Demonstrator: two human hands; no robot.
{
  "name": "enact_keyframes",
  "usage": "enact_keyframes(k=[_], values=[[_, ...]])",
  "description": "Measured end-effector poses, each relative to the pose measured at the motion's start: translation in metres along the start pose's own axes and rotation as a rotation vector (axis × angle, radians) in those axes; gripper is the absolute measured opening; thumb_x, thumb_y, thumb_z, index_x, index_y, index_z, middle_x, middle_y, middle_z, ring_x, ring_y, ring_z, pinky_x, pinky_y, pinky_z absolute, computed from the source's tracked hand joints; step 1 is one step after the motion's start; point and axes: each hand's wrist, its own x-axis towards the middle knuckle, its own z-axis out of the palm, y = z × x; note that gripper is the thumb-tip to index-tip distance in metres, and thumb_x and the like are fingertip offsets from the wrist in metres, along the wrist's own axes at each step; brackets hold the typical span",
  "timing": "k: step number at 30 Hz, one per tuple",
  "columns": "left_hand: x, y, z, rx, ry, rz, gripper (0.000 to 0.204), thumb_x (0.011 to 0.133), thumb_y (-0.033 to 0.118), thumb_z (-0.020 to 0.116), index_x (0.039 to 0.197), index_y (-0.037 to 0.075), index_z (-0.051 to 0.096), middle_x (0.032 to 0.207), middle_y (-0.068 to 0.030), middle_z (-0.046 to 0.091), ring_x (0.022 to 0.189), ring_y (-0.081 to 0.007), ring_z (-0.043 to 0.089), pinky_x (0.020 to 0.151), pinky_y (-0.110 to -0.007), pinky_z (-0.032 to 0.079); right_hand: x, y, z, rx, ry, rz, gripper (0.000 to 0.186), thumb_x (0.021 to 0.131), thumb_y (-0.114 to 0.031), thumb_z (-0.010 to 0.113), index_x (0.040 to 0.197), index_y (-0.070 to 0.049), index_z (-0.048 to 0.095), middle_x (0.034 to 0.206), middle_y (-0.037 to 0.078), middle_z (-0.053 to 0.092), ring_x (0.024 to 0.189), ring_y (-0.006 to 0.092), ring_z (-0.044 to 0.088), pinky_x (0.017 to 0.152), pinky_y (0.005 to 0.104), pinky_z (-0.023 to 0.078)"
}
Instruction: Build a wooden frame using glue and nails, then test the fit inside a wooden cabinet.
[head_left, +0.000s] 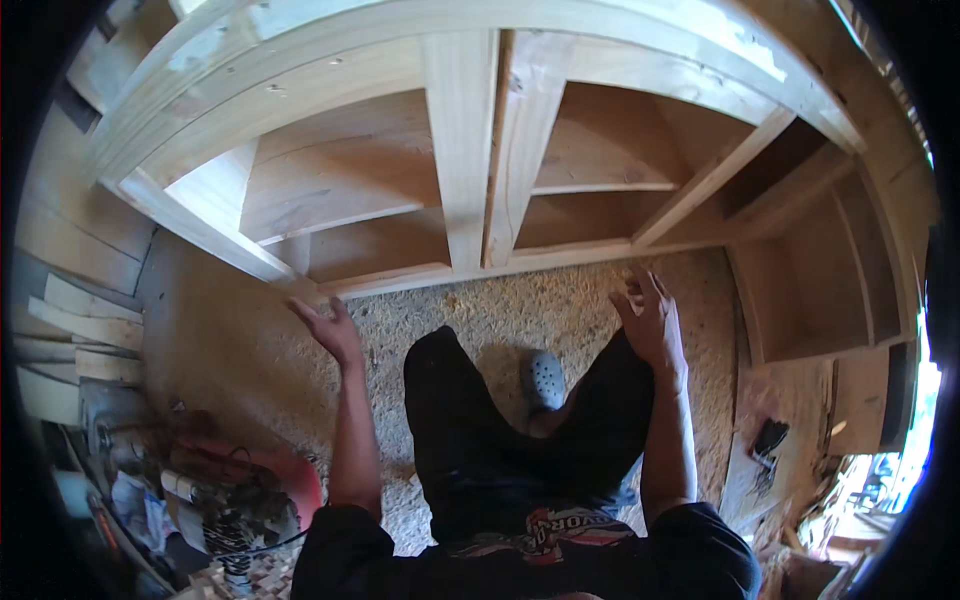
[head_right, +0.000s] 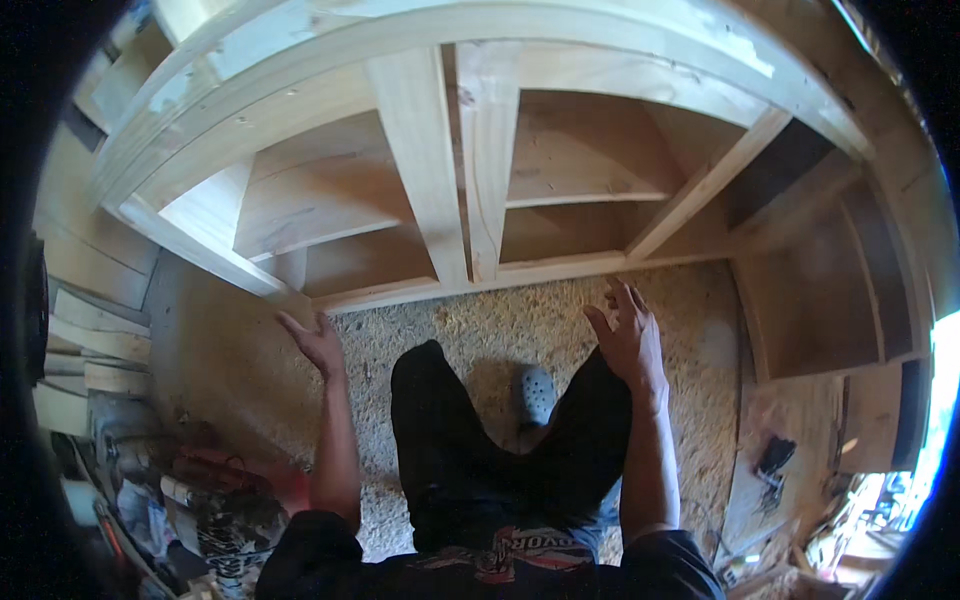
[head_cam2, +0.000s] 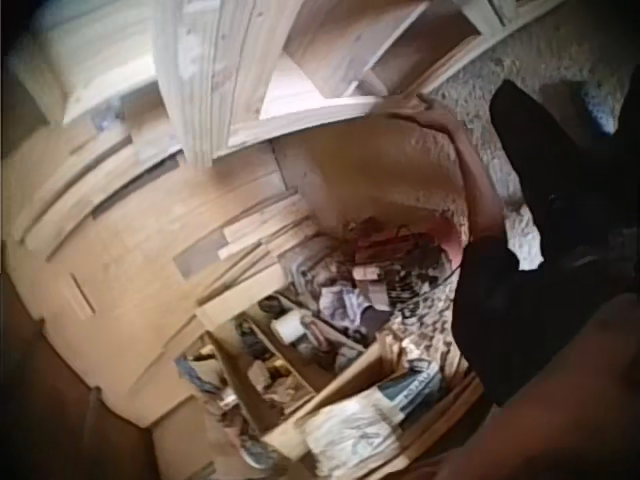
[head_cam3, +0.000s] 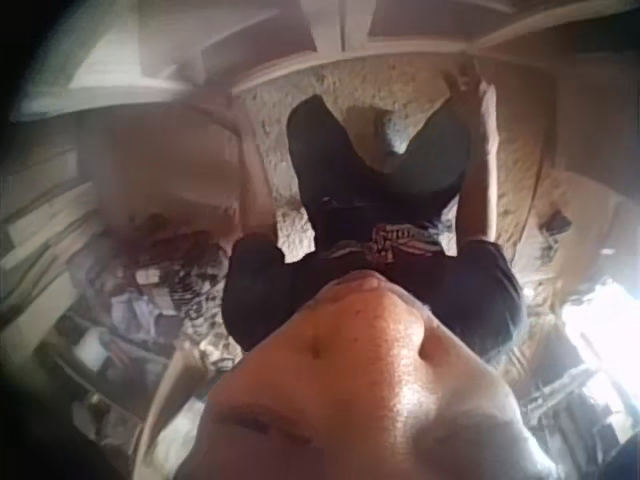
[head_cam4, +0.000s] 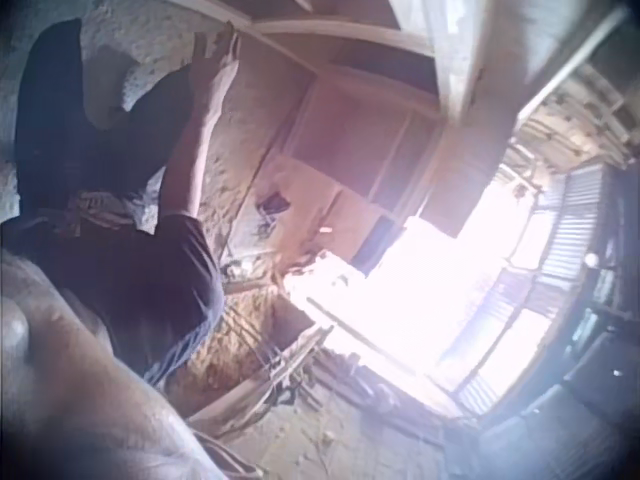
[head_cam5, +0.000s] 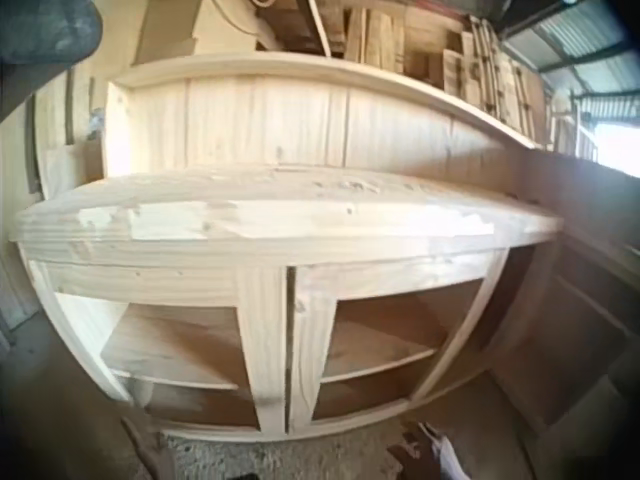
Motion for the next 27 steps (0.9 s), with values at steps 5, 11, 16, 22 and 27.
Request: enact_keyframes(k=[5, 11, 16, 22, 27], values=[[-0.126, 0.001, -0.019, 0.131, -0.559, -0.269, 0.079, 0.097, 0.026, 0.07, 0.156, -0.008, 0.029, 0.164, -0.0312, 0.029, 0.154, -0.0405, 0.026, 0.126, -0.042, 0.023, -0.001, -0.011, 0.007, -0.009, -0.072, 0.009, 0.048, 0.094, -0.03, 0.072, 0.132, -0.004, 0.06, 0.113, 0.02, 0.07, 0.103, 0.0389, 0.069, 0.087, 0.047, 0.055], [-0.173, 0.071, -0.034, 0.381, -0.913, 0.239, 0.085, 0.091, 0.033, 0.075, 0.158, 0.002, 0.033, 0.159, -0.0335, 0.034, 0.149, -0.0483, 0.032, 0.123, -0.049, 0.028, 0.006, -0.005, 0.011, 0.033, -0.097, 0.069, 0.04, 0.092, -0.022, 0.074, 0.125, -0.002, 0.067, 0.104, 0.02, 0.073, 0.091, 0.0372, 0.072, 0.082, 0.0436, 0.057], [-0.174, 0.105, -0.03, 0.325, -0.976, 0.293, 0.095, 0.083, 0.041, 0.079, 0.158, 0.005, 0.035, 0.158, -0.0356, 0.032, 0.145, -0.0517, 0.035, 0.121, -0.053, 0.032, 0.016, 0.015, 0.048, -0.136, -0.541, -0.014, 0.03, 0.099, -0.032, 0.058, 0.115, -0.013, 0.073, 0.109, 0.02, 0.073, 0.092, 0.0405, 0.072, 0.08, 0.0491, 0.058], [-0.161, 0.215, -0.05, 0.477, -1.306, 0.19, 0.092, 0.082, 0.042, 0.079, 0.156, 0.003, 0.039, 0.156, -0.0314, 0.037, 0.144, -0.0493, 0.038, 0.119, -0.052, 0.036, 0.021, 0.001, 0.014, 0.216, -0.155, 0.068, 0.024, 0.097, -0.027, 0.06, 0.107, -0.005, 0.059, 0.098, 0.02, 0.067, 0.09, 0.0427, 0.069, 0.075, 0.0507, 0.058], [-0.141, 0.223, -0.108, 0.343, -1.576, 0.094, 0.073, 0.088, 0.036, 0.077, 0.144, -0.003, 0.053, 0.14, -0.0305, 0.057, 0.131, -0.0463, 0.054, 0.113, -0.047, 0.042, -0.058, 0.002, -0.066, 0.303, 0.134, 0.365, 0.035, 0.097, -0.023, 0.061, 0.127, -0.007, 0.059, 0.125, 0.022, 0.059, 0.116, 0.0412, 0.06, 0.095, 0.0489, 0.054]])
